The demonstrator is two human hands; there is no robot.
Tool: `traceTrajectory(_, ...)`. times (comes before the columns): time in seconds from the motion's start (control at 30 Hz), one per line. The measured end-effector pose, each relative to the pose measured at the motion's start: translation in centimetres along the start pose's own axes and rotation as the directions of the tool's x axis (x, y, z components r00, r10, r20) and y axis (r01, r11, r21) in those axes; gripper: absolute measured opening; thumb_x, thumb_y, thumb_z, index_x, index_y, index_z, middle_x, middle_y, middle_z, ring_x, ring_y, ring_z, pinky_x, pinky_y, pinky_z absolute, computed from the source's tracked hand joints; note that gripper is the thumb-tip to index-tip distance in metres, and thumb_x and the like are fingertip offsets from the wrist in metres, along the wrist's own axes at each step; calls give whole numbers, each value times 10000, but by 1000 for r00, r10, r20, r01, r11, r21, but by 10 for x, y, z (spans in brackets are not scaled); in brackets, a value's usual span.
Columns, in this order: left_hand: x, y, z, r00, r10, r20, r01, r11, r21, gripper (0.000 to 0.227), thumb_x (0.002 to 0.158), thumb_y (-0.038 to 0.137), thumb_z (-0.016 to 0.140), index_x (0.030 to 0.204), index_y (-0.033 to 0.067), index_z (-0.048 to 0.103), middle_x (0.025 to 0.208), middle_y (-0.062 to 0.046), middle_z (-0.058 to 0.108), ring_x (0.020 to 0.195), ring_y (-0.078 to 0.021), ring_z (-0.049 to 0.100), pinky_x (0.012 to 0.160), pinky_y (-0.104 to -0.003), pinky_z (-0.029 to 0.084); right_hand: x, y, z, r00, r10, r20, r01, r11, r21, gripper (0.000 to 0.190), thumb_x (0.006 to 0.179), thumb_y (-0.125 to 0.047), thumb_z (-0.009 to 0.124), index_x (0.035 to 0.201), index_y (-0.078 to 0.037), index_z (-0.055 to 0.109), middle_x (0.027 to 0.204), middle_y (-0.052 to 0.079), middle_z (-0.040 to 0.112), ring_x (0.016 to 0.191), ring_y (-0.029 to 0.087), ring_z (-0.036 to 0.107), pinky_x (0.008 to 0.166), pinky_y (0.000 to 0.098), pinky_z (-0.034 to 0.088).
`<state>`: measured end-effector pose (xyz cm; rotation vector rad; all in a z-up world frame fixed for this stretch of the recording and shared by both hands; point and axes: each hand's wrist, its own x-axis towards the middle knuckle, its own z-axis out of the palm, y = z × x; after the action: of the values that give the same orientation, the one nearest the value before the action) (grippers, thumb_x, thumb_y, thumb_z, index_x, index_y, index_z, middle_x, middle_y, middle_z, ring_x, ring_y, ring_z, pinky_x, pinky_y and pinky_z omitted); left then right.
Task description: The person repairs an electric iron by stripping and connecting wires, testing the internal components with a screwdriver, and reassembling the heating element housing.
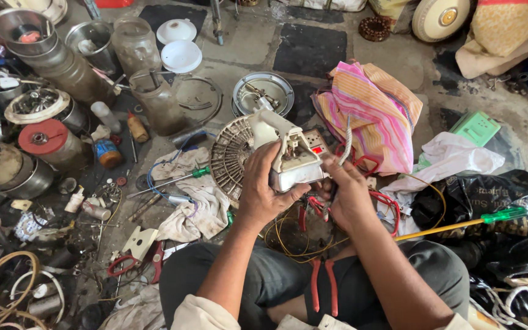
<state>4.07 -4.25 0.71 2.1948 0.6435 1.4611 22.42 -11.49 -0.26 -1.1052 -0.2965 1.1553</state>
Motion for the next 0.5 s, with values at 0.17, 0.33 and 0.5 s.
traceTrajectory(0.17,3,2,5,1000,12,12,-13,999,30,908,821,481,862,1493,33,447,1417,-182,599,1333,-386,595,1152,-501,456,-1,12,-11,992,83,97,-92,992,87,184,954,-288,691,1021,-122,645,822,-29,600,630,83,494,526,256,407)
traceTrajectory(0.33,5,3,11,1000,5,17,-5,1000,1,907,845,502,844,1500,23,437,1399,-183,593,1302,-371,606,1135,-485,479,3,11,-20,991,46,125,-53,997,51,172,971,-265,700,1031,-118,631,826,-32,580,645,87,485,534,261,399)
traceTrajectory(0.5,5,5,14,1000,3,23,-4,1000,19,907,858,507,834,1506,18,429,1416,-191,578,1309,-375,601,1140,-477,477,3,12,-23,991,71,115,-78,995,57,218,961,-269,684,1099,-104,649,811,-31,568,646,89,496,536,260,402)
